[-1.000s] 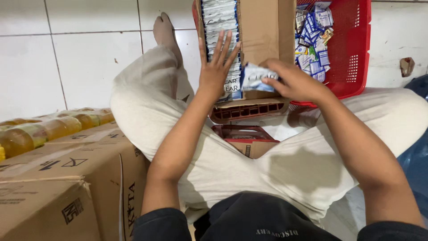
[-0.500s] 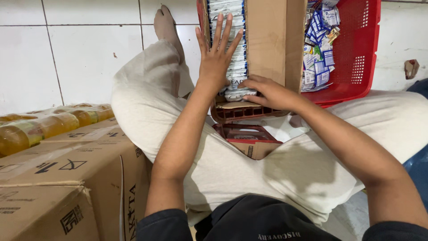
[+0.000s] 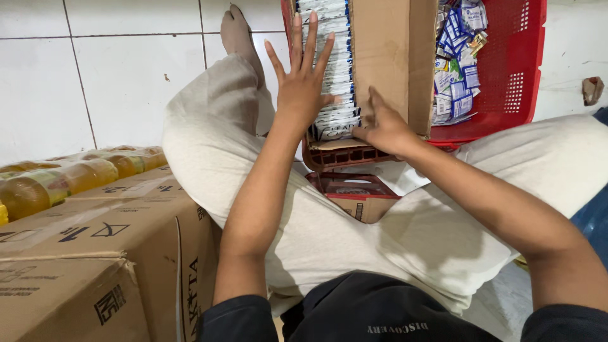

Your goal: The person sorts various shampoo and conditioner packets from a red plastic basket and organizes them into rows within a cardboard box while sitting on the floor.

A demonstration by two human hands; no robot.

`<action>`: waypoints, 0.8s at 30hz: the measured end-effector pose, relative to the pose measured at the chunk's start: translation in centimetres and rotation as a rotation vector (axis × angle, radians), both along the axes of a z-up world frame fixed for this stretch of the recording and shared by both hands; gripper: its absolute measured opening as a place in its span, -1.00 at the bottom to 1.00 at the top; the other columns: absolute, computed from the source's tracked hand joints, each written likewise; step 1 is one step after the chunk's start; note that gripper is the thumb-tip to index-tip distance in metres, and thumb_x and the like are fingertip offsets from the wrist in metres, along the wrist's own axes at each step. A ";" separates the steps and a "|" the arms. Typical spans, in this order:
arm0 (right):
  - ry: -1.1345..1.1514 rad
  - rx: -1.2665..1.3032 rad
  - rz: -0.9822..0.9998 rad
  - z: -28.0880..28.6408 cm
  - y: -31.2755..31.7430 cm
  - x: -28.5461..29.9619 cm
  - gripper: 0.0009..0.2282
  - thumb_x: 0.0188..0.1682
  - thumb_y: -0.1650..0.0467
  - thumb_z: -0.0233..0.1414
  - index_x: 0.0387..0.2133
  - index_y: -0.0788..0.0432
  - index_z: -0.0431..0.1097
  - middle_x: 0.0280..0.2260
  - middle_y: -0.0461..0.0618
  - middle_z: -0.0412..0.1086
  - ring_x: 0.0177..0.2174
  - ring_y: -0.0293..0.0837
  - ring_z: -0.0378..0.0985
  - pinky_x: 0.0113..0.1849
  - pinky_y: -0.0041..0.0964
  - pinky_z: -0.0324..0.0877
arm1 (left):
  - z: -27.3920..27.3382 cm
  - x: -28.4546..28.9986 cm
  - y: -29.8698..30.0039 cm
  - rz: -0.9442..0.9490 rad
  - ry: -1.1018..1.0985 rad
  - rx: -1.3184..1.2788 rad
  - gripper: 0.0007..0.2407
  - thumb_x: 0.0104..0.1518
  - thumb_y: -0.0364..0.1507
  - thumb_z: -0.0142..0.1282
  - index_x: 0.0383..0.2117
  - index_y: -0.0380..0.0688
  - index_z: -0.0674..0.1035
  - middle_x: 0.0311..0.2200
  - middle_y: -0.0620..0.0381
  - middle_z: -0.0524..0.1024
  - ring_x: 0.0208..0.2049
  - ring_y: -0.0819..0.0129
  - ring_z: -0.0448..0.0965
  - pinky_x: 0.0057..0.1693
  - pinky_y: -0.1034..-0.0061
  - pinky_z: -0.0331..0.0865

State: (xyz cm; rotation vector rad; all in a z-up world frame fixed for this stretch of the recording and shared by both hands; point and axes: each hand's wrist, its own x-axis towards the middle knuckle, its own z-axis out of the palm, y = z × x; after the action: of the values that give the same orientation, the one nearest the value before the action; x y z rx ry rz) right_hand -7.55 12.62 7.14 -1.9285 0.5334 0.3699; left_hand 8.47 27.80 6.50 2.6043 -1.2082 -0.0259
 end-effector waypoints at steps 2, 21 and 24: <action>0.074 0.369 -0.027 -2.1 0.2 -0.2 -0.19 -0.09 0.51 0.18 0.39 0.28 -0.21 0.36 0.29 0.02 0.28 0.08 0.16 0.21 -0.21 0.16 | -0.3 -0.5 0.5 -0.003 -0.072 -0.071 0.19 -0.39 0.11 0.49 0.49 0.19 -0.03 0.50 0.07 -0.41 0.50 0.03 -0.52 0.33 -0.59 -0.55; 0.348 0.324 -0.125 -1.9 0.2 0.5 -0.65 0.03 0.49 -0.04 0.06 0.48 0.33 -0.16 0.20 0.47 -0.16 -0.05 0.48 -0.14 -0.26 0.37 | -2.6 -2.3 0.4 0.044 -0.021 0.157 0.15 -0.44 0.20 0.31 0.47 0.37 -0.06 0.49 0.25 -0.40 0.49 0.06 -0.48 0.45 -0.31 -0.41; 0.292 0.372 -0.091 -3.2 0.5 0.7 -0.62 0.00 0.50 -0.05 0.11 0.39 0.34 -0.13 0.07 0.50 -0.13 -0.12 0.47 -0.08 -0.38 0.34 | -2.6 -2.7 -0.1 0.082 -0.012 0.181 0.09 -0.30 0.17 0.28 0.49 0.32 -0.06 0.50 0.20 -0.40 0.50 0.04 -0.49 0.47 -0.24 -0.40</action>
State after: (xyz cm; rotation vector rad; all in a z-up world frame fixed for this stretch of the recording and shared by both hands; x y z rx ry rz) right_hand -6.84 13.15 3.89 -1.4947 0.6871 0.6497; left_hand 5.77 27.74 3.92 2.8117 -1.1508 -0.1087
